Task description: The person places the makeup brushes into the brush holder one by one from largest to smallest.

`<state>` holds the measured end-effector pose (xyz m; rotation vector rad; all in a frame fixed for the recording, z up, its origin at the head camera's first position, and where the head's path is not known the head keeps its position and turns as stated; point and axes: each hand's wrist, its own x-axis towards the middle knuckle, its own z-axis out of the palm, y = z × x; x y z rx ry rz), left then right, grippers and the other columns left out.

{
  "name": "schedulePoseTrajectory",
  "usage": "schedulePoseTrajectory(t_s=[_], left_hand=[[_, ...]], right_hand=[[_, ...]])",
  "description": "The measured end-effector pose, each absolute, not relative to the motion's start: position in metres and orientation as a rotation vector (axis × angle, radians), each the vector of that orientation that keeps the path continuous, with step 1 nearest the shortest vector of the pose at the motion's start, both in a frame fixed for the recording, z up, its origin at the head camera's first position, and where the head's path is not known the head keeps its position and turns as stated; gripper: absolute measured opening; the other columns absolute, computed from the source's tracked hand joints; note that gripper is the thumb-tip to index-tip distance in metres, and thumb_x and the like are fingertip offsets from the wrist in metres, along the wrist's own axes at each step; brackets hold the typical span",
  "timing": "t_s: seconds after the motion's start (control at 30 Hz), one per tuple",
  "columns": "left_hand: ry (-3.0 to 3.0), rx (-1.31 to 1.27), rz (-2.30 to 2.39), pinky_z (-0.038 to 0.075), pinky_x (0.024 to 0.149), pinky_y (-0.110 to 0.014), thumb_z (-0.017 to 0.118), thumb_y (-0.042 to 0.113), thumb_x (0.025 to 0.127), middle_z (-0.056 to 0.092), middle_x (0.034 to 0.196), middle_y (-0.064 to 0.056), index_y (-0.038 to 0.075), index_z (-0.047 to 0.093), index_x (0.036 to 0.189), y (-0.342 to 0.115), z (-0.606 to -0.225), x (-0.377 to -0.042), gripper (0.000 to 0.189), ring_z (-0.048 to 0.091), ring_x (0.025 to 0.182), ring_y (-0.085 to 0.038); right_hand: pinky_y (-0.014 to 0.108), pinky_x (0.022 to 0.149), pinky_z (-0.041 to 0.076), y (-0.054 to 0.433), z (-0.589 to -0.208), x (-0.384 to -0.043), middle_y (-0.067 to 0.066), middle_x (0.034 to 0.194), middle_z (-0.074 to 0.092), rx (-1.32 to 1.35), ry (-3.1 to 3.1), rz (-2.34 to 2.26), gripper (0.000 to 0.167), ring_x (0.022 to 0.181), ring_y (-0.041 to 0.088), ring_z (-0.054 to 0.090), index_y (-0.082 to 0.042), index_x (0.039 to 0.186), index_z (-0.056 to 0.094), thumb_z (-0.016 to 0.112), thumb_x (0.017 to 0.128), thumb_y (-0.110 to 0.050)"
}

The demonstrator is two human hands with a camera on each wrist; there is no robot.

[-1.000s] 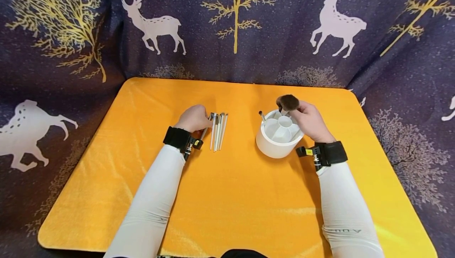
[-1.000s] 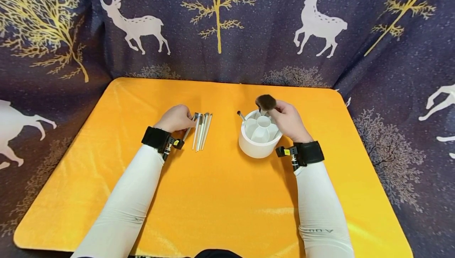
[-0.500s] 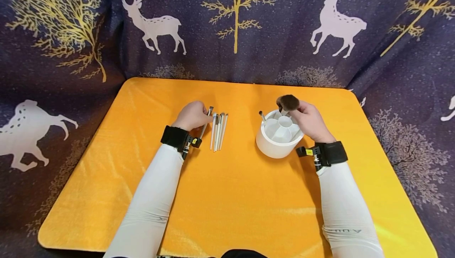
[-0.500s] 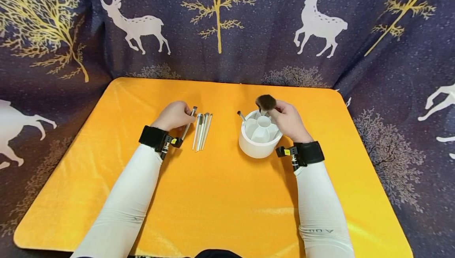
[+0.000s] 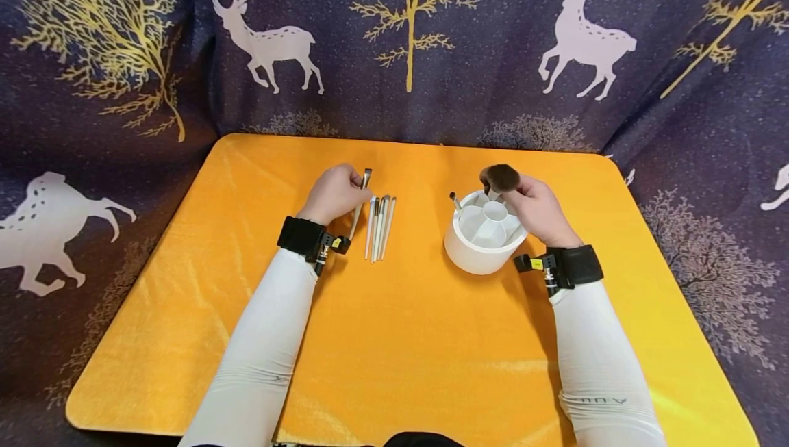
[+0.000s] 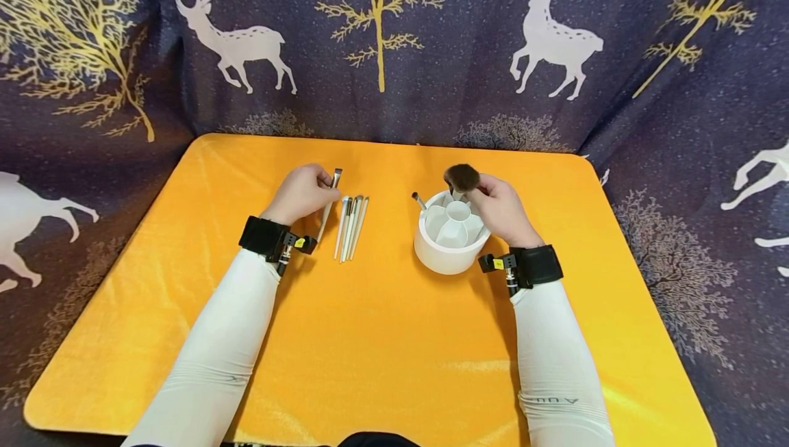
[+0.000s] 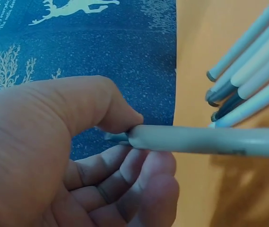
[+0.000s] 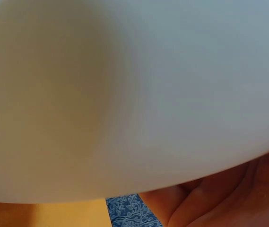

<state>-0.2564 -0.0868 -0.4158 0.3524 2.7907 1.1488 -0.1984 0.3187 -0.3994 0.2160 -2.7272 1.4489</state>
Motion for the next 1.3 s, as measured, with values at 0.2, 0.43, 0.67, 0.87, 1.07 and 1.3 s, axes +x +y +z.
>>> schedulePoseTrajectory(t_s=[0.2,0.43,0.67,0.87,1.07,1.3], left_hand=[[2.786,0.391,1.270,0.045,0.086,-0.043,0.071,0.022,0.107,0.068,0.112,-0.014,0.005,0.064,0.122,-0.085,-0.409,-0.253,0.024,0.056,0.089,-0.030],[2.749,0.430,1.420,0.054,0.085,-0.044,0.069,0.022,0.109,0.069,0.117,-0.012,0.006,0.064,0.127,-0.083,-0.399,-0.249,0.025,0.066,0.091,-0.029],[2.737,0.449,1.530,0.059,0.073,-0.040,0.071,0.021,0.104,0.069,0.112,-0.011,0.006,0.066,0.125,-0.080,-0.395,-0.248,0.026,0.068,0.088,-0.026],[2.696,0.471,1.661,0.062,0.069,-0.038,0.071,0.017,0.103,0.070,0.108,-0.012,0.005,0.067,0.123,-0.075,-0.391,-0.248,0.024,0.067,0.086,-0.026],[2.648,0.530,1.759,0.063,0.066,-0.035,0.073,0.014,0.104,0.069,0.106,-0.012,0.005,0.067,0.121,-0.070,-0.384,-0.246,0.020,0.067,0.089,-0.025],[2.618,0.584,1.816,0.063,0.063,-0.038,0.075,0.013,0.103,0.068,0.104,-0.011,0.005,0.066,0.118,-0.063,-0.377,-0.245,0.019,0.067,0.086,-0.025]], right_hand=[[0.039,0.112,0.047,0.317,-0.399,-0.196,0.017,0.133,0.077,0.196,-2.726,1.441,0.047,0.124,0.021,0.065,-0.005,0.137,0.078,0.058,0.117,-0.042],[0.034,0.110,0.047,0.316,-0.399,-0.195,0.016,0.133,0.077,0.207,-2.717,1.442,0.046,0.121,0.014,0.065,-0.007,0.140,0.077,0.059,0.116,-0.042],[0.035,0.113,0.047,0.317,-0.401,-0.198,0.012,0.138,0.077,0.220,-2.722,1.458,0.045,0.126,0.012,0.064,-0.011,0.145,0.075,0.058,0.117,-0.042],[0.035,0.112,0.047,0.317,-0.400,-0.198,0.012,0.141,0.075,0.224,-2.725,1.481,0.046,0.133,0.020,0.064,-0.011,0.144,0.076,0.059,0.116,-0.043],[0.041,0.110,0.048,0.317,-0.400,-0.197,0.014,0.140,0.075,0.198,-2.726,1.471,0.049,0.130,0.027,0.065,-0.008,0.140,0.077,0.061,0.115,-0.047],[0.048,0.114,0.046,0.316,-0.399,-0.197,0.015,0.140,0.076,0.202,-2.726,1.457,0.051,0.133,0.028,0.065,-0.006,0.139,0.077,0.060,0.115,-0.048]])
